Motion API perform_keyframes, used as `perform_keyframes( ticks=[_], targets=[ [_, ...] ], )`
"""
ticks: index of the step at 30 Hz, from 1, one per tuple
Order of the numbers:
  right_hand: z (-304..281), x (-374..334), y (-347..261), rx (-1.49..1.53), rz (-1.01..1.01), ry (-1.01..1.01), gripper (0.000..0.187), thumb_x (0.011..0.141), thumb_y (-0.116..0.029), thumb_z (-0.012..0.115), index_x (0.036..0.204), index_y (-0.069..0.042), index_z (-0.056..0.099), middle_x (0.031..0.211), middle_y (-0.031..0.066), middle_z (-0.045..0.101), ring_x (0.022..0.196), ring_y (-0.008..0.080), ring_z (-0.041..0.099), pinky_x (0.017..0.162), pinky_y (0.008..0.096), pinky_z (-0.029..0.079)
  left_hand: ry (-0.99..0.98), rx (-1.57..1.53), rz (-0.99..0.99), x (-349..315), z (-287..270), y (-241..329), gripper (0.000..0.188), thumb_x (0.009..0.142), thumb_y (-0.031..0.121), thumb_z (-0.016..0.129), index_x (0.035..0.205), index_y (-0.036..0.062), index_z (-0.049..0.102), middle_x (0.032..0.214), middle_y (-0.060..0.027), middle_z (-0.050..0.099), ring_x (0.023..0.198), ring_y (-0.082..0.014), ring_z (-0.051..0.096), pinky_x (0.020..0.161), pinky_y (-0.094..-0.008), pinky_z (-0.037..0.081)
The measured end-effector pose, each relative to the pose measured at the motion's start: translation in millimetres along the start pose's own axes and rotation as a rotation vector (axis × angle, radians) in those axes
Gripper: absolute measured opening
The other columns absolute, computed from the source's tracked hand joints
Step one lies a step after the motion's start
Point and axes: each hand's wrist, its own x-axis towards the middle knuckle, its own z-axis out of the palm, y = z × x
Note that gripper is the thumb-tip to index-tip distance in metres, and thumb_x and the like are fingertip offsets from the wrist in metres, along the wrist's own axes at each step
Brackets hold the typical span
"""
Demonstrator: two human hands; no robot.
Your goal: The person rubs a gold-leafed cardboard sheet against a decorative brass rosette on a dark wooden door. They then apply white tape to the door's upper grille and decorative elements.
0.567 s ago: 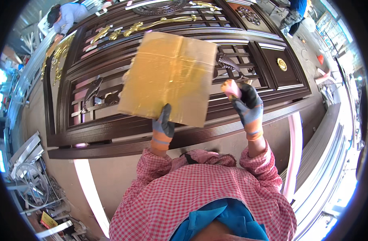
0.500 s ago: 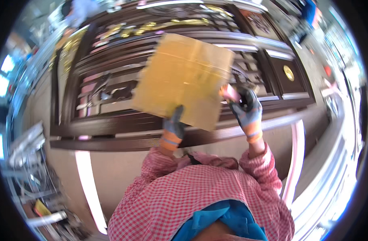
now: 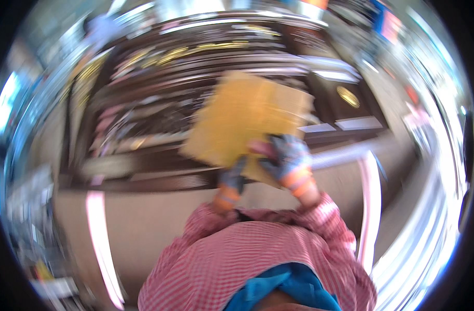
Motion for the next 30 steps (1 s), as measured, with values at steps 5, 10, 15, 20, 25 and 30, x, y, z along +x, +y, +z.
perform_keyframes(
  ticks=[5, 10, 15, 20, 25, 30],
  targets=[
    [-17, -73, 51, 0.105, 0.101, 0.386, 0.056, 0.077, -0.036, 0.076, 0.123, -0.006, 0.061, 0.104, 0.0126, 0.062, 0.094, 0.0323, 0.060, 0.081, 0.0422, 0.048, -0.185, 0.987, 0.822, -6, 18, -27, 0.047, 0.092, 0.009, 0.063, 0.136, -0.0017, 0.051, 0.129, -0.0213, 0.061, 0.117, -0.0325, 0.061, 0.100, -0.0408, 0.049],
    [-28, -177, 78, 0.209, 0.560, 0.552, 0.056, 0.081, -0.031, 0.074, 0.128, -0.007, 0.057, 0.109, 0.0123, 0.061, 0.098, 0.0338, 0.058, 0.087, 0.0439, 0.049, -0.360, 0.752, 0.636, 0, 49, -59, 0.047, 0.092, 0.013, 0.068, 0.134, -0.0024, 0.053, 0.129, -0.0222, 0.060, 0.116, -0.0344, 0.061, 0.098, -0.0410, 0.051],
    [2, -223, 45, 1.193, 0.975, 0.561, 0.053, 0.096, -0.023, 0.066, 0.141, -0.003, 0.047, 0.121, 0.0051, 0.066, 0.097, 0.0118, 0.062, 0.079, 0.0277, 0.052, -0.579, 0.445, 0.248, 34, 75, -71, 0.045, 0.094, 0.013, 0.066, 0.134, -0.0019, 0.052, 0.127, -0.0239, 0.061, 0.113, -0.0374, 0.063, 0.098, -0.0429, 0.051],
    [17, -199, -58, 1.297, 1.095, 0.836, 0.051, 0.093, -0.023, 0.068, 0.138, -0.003, 0.053, 0.119, 0.0031, 0.066, 0.094, 0.0096, 0.062, 0.079, 0.0270, 0.053, -1.032, 0.901, 1.076, 55, 76, -43, 0.047, 0.094, 0.013, 0.065, 0.138, 0.0019, 0.050, 0.126, -0.0246, 0.062, 0.112, -0.0380, 0.063, 0.096, -0.0430, 0.051],
    [30, -175, -128, 1.198, 1.193, 1.237, 0.048, 0.093, -0.020, 0.068, 0.136, -0.002, 0.055, 0.115, 0.0030, 0.067, 0.087, 0.0088, 0.063, 0.077, 0.0261, 0.054, -1.401, 0.614, 0.701, 63, 95, -60, 0.049, 0.095, 0.013, 0.063, 0.141, 0.0080, 0.048, 0.120, -0.0239, 0.065, 0.105, -0.0377, 0.067, 0.090, -0.0426, 0.054],
    [41, -133, -173, 1.121, 1.413, 1.579, 0.040, 0.093, -0.014, 0.066, 0.130, -0.001, 0.059, 0.106, 0.0023, 0.067, 0.081, 0.0088, 0.062, 0.075, 0.0252, 0.054, -1.745, 0.465, 0.411, 69, 102, -56, 0.053, 0.095, 0.012, 0.063, 0.145, 0.0128, 0.045, 0.119, -0.0188, 0.068, 0.101, -0.0309, 0.069, 0.087, -0.0389, 0.056]
  ],
)
